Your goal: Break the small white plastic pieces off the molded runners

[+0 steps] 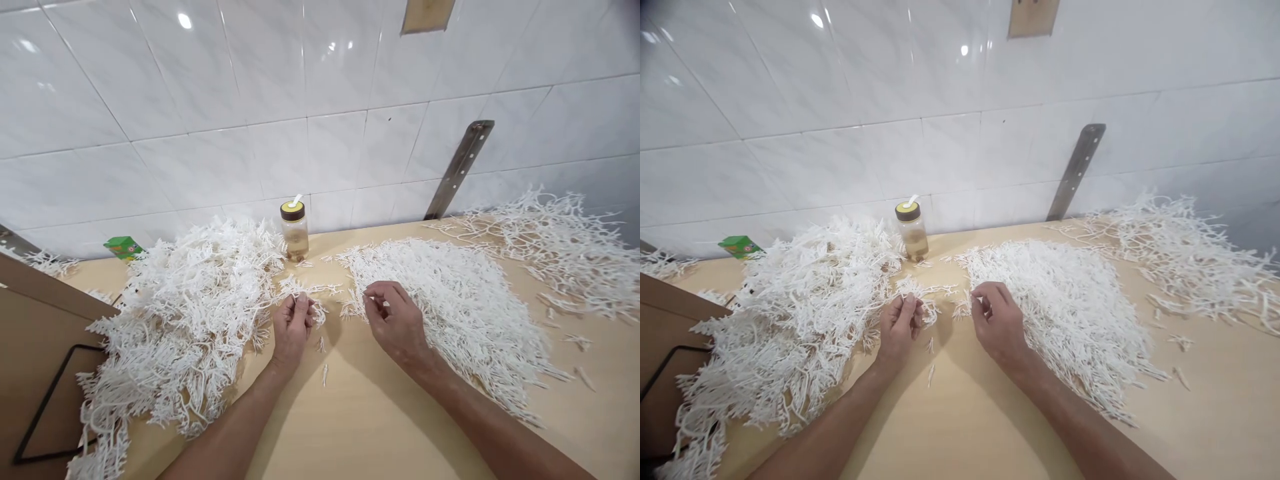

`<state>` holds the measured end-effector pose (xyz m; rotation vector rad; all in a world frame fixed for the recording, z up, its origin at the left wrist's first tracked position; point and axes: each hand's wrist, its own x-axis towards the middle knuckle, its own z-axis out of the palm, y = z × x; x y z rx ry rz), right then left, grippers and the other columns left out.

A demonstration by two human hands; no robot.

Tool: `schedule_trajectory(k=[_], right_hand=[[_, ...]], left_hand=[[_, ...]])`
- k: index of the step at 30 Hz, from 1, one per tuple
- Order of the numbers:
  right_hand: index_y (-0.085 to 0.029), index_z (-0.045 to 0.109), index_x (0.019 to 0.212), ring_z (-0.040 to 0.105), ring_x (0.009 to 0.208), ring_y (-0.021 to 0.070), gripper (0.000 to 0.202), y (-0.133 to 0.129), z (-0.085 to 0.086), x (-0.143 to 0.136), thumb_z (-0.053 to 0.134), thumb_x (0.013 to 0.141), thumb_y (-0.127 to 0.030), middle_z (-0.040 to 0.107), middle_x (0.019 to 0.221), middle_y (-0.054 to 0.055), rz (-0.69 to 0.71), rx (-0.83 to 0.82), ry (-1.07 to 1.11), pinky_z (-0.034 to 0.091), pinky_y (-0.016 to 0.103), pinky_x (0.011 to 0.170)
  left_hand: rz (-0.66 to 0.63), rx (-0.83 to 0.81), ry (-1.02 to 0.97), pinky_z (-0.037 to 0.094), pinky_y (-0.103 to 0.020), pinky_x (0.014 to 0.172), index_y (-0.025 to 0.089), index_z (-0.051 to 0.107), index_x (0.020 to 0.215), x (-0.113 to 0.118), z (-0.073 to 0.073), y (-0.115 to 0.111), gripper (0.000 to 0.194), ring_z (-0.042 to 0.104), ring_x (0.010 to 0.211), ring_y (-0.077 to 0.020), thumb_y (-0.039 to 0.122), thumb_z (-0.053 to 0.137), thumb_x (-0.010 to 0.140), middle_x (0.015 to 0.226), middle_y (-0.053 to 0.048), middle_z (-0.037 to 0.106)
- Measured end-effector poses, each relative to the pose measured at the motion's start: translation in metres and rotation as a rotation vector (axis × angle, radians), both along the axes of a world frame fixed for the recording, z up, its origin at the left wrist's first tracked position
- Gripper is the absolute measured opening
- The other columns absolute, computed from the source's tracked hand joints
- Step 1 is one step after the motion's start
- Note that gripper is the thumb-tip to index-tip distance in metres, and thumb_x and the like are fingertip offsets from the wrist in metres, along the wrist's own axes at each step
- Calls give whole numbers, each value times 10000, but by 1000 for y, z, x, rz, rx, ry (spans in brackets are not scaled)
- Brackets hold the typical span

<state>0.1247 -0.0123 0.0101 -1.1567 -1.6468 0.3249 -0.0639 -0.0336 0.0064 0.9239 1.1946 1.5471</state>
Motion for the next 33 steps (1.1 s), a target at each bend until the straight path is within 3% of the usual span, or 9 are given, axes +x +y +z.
schedule_trajectory(k=[4,7,10,17,19,22,26,29,33], right_hand=[[-226,598,955,580,637,153,97,-17,-4,-13,507,924,-235,637,825,48,308,-73,-135,499,290,584],[-221,610,1017,623,782,174,157,-27,-7,-24,473,943,-203,646,969,72,539,-74,-281,523,311,705],[-199,606,1067,625,894,204,165,-35,-8,-32,499,942,-210,616,1059,97,580,-108,-403,522,336,772],[-196,638,961,592,805,182,175,-39,2,-29,621,899,-358,601,972,54,736,-194,-683,476,299,702],[-190,637,899,595,794,167,133,-31,5,-22,543,947,-270,605,924,41,695,-221,-721,460,283,710],[-178,633,866,600,787,175,204,-14,6,-8,460,971,-204,611,892,56,431,-251,-741,435,277,682],[-173,630,911,604,761,178,210,2,6,6,425,953,-191,630,1000,90,118,-230,-607,417,287,650],[-178,634,910,605,722,180,244,3,11,7,452,956,-333,664,893,64,134,-310,-376,433,296,661],[-180,643,821,596,646,170,446,2,16,3,413,952,-539,650,703,23,381,-649,-97,439,275,591]], left_hand=[[29,12,-49,315,-161,362,146,607,775,-2,3,1,416,459,461,-61,558,656,796,613,20,549],[53,-6,-43,321,-162,357,144,612,773,-4,1,2,427,471,459,-61,569,651,794,623,17,559],[59,-5,-55,318,-161,356,147,610,775,-6,0,2,414,472,454,-58,558,647,803,626,21,560],[47,5,-37,306,-166,358,144,605,760,-8,-1,4,421,438,441,-57,559,615,831,613,23,541],[38,28,-10,296,-169,371,146,602,756,-7,-2,3,420,431,446,-60,557,597,846,597,24,527],[42,88,115,322,-186,430,154,602,753,-6,-3,-2,398,434,478,-71,530,566,878,589,23,514],[-38,375,652,401,-244,582,169,545,660,-1,-5,-10,312,477,608,-122,346,545,918,623,-2,499],[-271,633,994,455,-301,690,166,596,770,7,-5,-15,171,534,755,-174,206,507,911,751,-58,576],[-455,790,1164,492,-380,834,169,626,940,17,-2,-22,176,571,914,-218,118,462,901,896,-98,643]])
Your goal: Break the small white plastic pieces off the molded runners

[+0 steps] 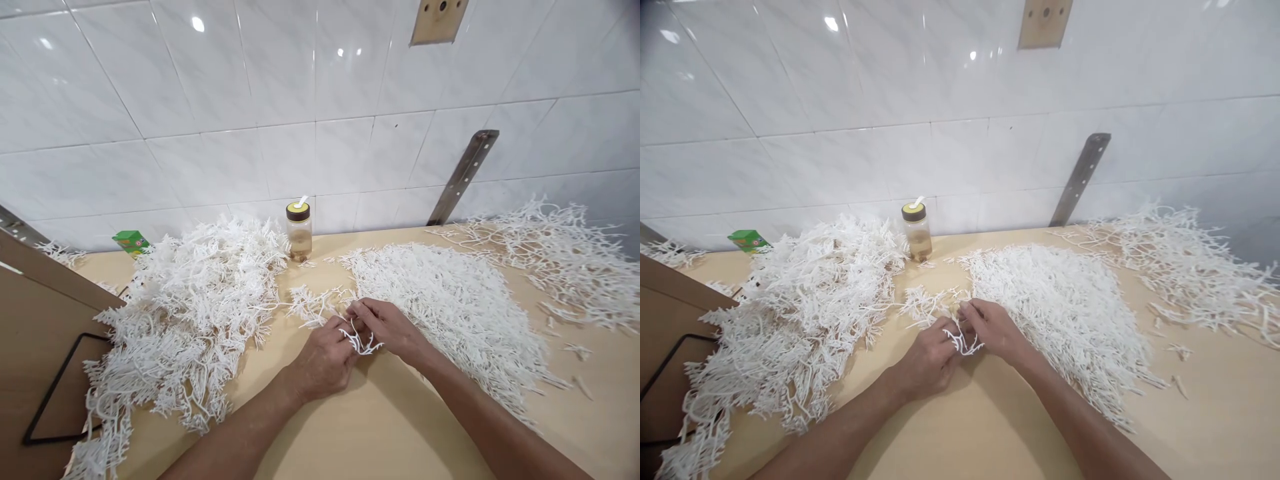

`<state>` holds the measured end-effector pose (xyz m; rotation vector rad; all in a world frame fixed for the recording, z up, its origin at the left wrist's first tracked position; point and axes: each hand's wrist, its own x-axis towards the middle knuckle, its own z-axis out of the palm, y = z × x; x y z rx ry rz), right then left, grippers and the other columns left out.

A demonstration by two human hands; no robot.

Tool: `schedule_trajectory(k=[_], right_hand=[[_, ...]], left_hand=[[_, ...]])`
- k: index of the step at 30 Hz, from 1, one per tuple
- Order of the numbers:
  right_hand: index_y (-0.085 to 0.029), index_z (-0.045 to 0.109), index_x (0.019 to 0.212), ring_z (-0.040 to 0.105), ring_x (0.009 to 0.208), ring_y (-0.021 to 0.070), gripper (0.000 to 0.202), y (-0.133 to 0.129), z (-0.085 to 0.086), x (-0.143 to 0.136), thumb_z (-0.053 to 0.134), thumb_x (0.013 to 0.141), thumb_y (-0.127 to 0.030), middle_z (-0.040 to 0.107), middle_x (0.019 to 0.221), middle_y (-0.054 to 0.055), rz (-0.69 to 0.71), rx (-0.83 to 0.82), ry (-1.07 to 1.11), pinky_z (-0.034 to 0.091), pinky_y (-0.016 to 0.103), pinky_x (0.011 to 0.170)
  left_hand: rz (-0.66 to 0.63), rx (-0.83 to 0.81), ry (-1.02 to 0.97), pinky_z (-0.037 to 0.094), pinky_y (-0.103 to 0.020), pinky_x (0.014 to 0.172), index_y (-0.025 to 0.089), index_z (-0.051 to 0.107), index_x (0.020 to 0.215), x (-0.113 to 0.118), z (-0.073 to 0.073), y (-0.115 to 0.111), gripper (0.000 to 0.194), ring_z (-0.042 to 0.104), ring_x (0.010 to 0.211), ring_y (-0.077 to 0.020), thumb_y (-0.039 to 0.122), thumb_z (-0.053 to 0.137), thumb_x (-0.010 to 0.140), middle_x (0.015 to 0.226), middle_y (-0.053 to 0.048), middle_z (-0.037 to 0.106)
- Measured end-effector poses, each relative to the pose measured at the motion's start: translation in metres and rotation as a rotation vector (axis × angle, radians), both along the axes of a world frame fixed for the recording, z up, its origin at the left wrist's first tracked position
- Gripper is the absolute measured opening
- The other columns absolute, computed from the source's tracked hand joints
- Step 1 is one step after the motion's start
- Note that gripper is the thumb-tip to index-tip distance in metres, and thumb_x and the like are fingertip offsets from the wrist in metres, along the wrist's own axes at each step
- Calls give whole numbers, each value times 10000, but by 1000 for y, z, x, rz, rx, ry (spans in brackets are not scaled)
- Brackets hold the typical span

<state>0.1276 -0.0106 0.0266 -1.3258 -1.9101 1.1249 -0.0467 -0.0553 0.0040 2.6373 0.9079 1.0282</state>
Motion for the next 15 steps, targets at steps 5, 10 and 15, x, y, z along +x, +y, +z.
schedule_trajectory(k=[5,10,15], right_hand=[[-160,665,838,557,595,138,512,1,-4,-3,504,875,-645,642,704,17,137,-275,157,414,245,535],[-175,698,926,610,735,162,398,-2,-3,-9,624,840,-557,695,845,40,261,-252,202,464,265,648],[-189,696,905,621,773,163,249,-6,-2,-15,732,789,-406,704,848,25,267,-163,215,475,276,715]], left_hand=[[-25,19,132,500,-354,833,157,623,920,10,3,-12,134,586,954,-224,120,503,872,970,-106,654],[-71,21,339,497,-314,697,153,623,821,16,-2,-20,56,595,802,-202,171,570,816,853,-78,657],[-103,34,385,521,-353,757,147,628,833,18,-6,-21,79,609,824,-223,149,581,769,856,-91,659]])
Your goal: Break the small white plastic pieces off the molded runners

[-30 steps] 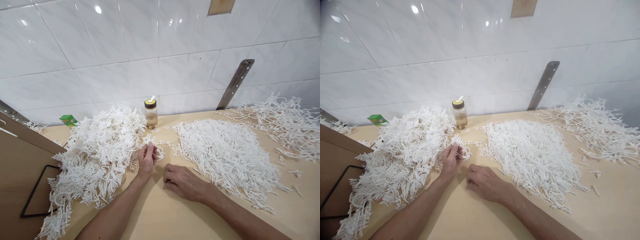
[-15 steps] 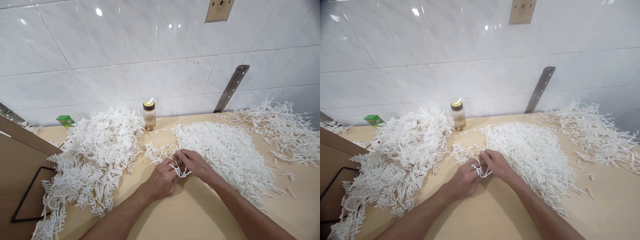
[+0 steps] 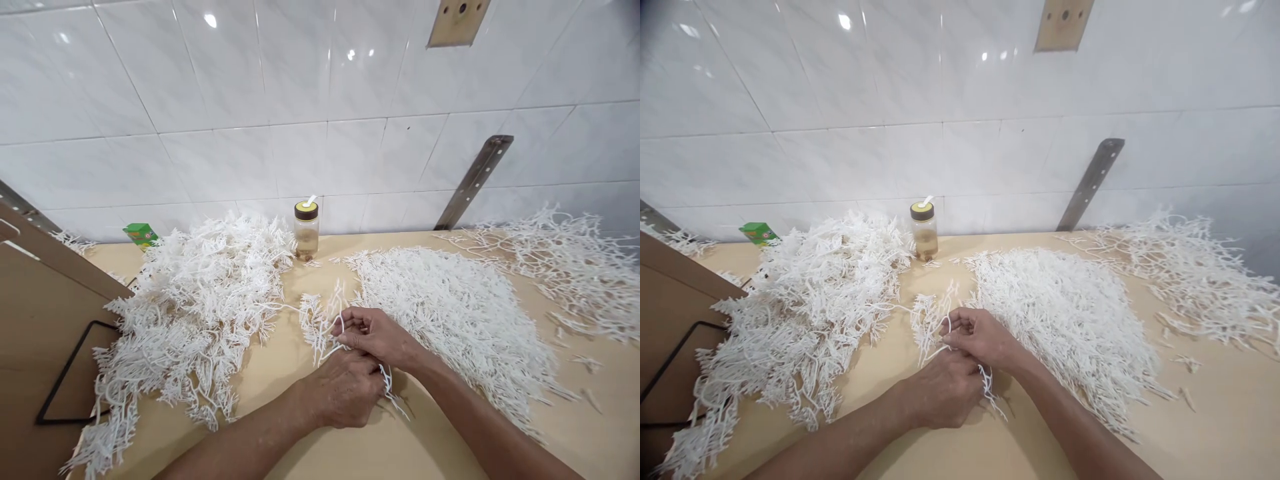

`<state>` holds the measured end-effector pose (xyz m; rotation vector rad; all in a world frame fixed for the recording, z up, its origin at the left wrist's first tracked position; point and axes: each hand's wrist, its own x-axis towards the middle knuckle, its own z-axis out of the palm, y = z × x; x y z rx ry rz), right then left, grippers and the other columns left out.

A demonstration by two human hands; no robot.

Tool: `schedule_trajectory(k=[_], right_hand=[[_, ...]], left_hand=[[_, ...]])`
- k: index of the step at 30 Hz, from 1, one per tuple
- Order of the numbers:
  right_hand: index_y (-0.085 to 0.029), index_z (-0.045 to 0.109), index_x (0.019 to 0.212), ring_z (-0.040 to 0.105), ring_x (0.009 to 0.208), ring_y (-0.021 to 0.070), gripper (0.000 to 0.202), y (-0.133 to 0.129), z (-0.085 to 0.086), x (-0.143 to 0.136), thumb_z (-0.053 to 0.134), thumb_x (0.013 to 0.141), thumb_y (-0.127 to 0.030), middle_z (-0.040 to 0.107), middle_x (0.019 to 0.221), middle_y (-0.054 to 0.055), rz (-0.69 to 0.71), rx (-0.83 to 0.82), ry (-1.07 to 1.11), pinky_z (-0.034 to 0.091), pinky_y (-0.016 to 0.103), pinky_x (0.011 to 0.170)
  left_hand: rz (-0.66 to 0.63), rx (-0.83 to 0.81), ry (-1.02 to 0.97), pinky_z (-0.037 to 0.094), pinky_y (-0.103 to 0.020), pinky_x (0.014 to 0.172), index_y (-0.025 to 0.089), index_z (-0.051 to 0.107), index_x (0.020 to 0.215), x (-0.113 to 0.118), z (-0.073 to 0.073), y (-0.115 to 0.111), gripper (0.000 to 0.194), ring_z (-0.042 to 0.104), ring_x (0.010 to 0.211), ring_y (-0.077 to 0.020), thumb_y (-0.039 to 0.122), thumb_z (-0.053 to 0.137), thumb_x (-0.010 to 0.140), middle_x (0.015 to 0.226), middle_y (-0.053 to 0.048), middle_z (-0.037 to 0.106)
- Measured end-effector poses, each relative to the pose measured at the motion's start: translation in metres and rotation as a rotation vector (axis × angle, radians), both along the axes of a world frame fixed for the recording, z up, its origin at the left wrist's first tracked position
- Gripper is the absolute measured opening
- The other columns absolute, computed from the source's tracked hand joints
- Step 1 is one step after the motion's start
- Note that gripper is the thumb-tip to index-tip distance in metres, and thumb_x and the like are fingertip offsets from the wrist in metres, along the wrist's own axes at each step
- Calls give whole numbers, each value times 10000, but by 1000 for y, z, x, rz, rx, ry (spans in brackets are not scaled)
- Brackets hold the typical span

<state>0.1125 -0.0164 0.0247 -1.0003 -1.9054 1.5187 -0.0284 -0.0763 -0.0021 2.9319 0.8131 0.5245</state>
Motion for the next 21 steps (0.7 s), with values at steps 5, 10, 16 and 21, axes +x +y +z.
schedule_trajectory(k=[5,10,16,21], right_hand=[[-185,679,877,602,699,146,273,0,4,4,639,866,-455,662,756,15,-149,65,112,471,256,635],[-217,657,1028,603,624,132,349,8,16,15,650,844,-514,632,745,-1,-461,-67,370,524,267,573],[-207,640,995,541,546,102,340,15,25,27,704,807,-483,566,709,-24,-610,-69,540,468,213,429],[-179,673,997,560,553,116,342,4,29,24,634,866,-492,598,697,2,-462,-4,416,516,255,486]], left_hand=[[17,14,-200,536,-389,879,112,628,969,0,8,1,202,603,1046,-283,101,544,786,1017,-152,661],[27,112,-563,507,-444,990,130,504,1292,-1,19,-2,469,500,1278,-279,20,447,840,1257,-176,595],[388,162,-736,529,-389,865,193,625,1110,-30,8,27,420,588,1025,-218,-34,423,821,1007,-101,626],[721,224,-446,451,-504,963,177,635,1039,-48,-7,50,327,506,1132,-298,16,490,794,1119,-139,582]])
